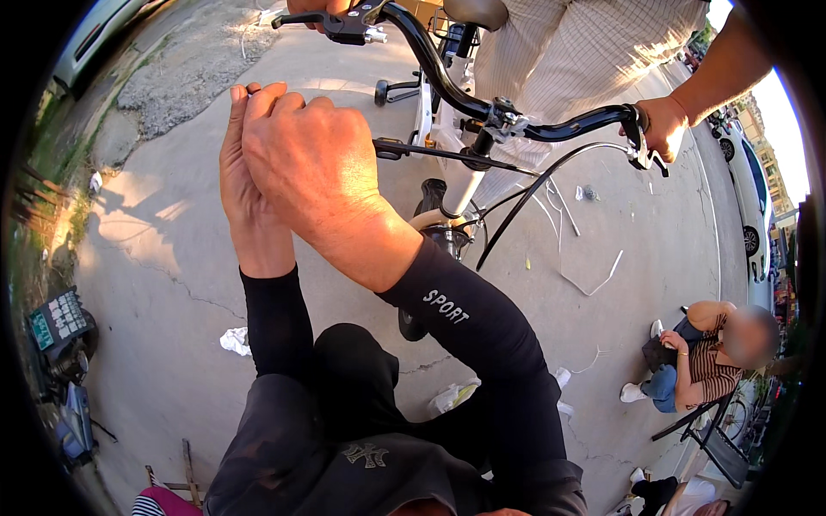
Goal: The person assembles the front brake system of a white bicycle. They attach the brake caliper to the fork, route the brake cable through the housing, and secure the cable using a wrench. The person also adjusts the brake lever on the handlebar and tightens the cable anchor bolt.
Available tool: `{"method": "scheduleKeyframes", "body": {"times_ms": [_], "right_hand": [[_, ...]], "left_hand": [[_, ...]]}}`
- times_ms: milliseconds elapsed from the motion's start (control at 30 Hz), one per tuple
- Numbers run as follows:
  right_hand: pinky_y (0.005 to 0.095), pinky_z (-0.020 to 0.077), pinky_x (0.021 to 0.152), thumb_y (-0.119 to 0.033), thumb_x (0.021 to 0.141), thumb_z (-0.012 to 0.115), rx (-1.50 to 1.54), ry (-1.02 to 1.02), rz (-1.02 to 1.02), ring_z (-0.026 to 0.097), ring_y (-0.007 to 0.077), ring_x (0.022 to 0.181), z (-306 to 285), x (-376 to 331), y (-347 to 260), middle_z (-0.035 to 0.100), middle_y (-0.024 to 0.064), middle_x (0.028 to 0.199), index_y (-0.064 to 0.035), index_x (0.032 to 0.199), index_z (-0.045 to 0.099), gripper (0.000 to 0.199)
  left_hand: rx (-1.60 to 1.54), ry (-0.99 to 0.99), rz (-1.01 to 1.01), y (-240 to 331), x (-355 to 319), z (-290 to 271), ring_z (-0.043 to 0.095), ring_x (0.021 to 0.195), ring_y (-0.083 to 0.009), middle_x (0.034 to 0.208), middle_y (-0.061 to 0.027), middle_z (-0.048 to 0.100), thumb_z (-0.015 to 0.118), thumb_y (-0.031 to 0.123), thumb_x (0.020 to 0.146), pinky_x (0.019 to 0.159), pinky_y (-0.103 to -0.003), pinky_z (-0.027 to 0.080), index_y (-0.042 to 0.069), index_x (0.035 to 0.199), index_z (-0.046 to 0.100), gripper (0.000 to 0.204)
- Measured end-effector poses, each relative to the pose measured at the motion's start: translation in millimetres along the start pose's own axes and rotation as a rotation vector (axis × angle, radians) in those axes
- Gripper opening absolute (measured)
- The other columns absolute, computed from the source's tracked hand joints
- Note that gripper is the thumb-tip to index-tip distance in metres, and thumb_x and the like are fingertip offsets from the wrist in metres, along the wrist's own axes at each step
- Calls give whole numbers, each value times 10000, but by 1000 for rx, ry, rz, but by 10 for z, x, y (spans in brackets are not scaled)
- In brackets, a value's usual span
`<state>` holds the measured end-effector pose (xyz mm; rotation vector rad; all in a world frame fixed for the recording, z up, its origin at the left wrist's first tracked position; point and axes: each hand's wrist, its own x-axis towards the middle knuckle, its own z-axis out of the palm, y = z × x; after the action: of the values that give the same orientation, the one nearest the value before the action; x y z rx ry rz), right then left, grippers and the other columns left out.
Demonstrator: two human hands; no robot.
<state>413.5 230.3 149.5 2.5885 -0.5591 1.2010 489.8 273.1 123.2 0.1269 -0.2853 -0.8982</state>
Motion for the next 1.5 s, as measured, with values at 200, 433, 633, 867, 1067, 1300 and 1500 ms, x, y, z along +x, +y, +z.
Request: {"method": "scheduleKeyframes", "body": {"times_ms": [200,433,633,867,1067,1300,1500], "right_hand": [[287,451,442,-157,768,714,-12,-162,-18,629,161,566,-74,-16,221,568,7,610,-20,863,605,199],[374,468,502,-156,903,661,372,-146,-149,631,230,608,-463,-161,695,574,34,646,-95,865,591,100],[298,343,581,-176,773,712,437,-286,-386,480,153,647,-1162,-848,603,456,6,693,-70,852,596,176],[270,275,494,-251,831,620,413,-155,-808,424,137,586,-1366,-1385,422,452,-1,677,-26,830,606,225],[283,267,488,-219,713,668,548,-19,-964,414,147,550,-1462,-1546,251,480,8,620,-56,675,586,187],[295,275,500,-219,736,671,648,-120,-980,437,163,593,-1459,-1588,395,489,8,655,-44,737,614,184],[311,324,551,-157,760,649,500,-91,-842,450,170,611,-1437,-1470,407,492,7,675,-27,766,583,146]], "left_hand": [[175,-7,-19,-94,173,-108,695,783,-129,885,-54,720,661,219,991,714,-272,585,76,959,697,150],[1141,117,434,-35,-362,78,661,680,-107,768,-47,684,752,186,927,581,-237,510,15,891,705,181],[2095,-752,576,330,-1238,443,593,521,-188,740,-59,636,860,202,692,448,-282,449,46,789,639,288],[1878,-845,-228,453,-1852,519,623,506,-214,659,-84,668,816,57,618,456,-289,471,29,737,691,175],[1600,-736,-599,559,-2167,582,612,494,-229,663,-96,668,817,150,704,453,-295,457,19,694,664,202],[1528,-598,-701,479,-2244,574,601,490,-222,671,-95,662,787,108,724,446,-295,430,23,686,651,165],[1700,-614,-464,479,-2194,581,614,507,-219,677,-94,663,753,81,714,457,-283,437,26,707,651,116]]}}
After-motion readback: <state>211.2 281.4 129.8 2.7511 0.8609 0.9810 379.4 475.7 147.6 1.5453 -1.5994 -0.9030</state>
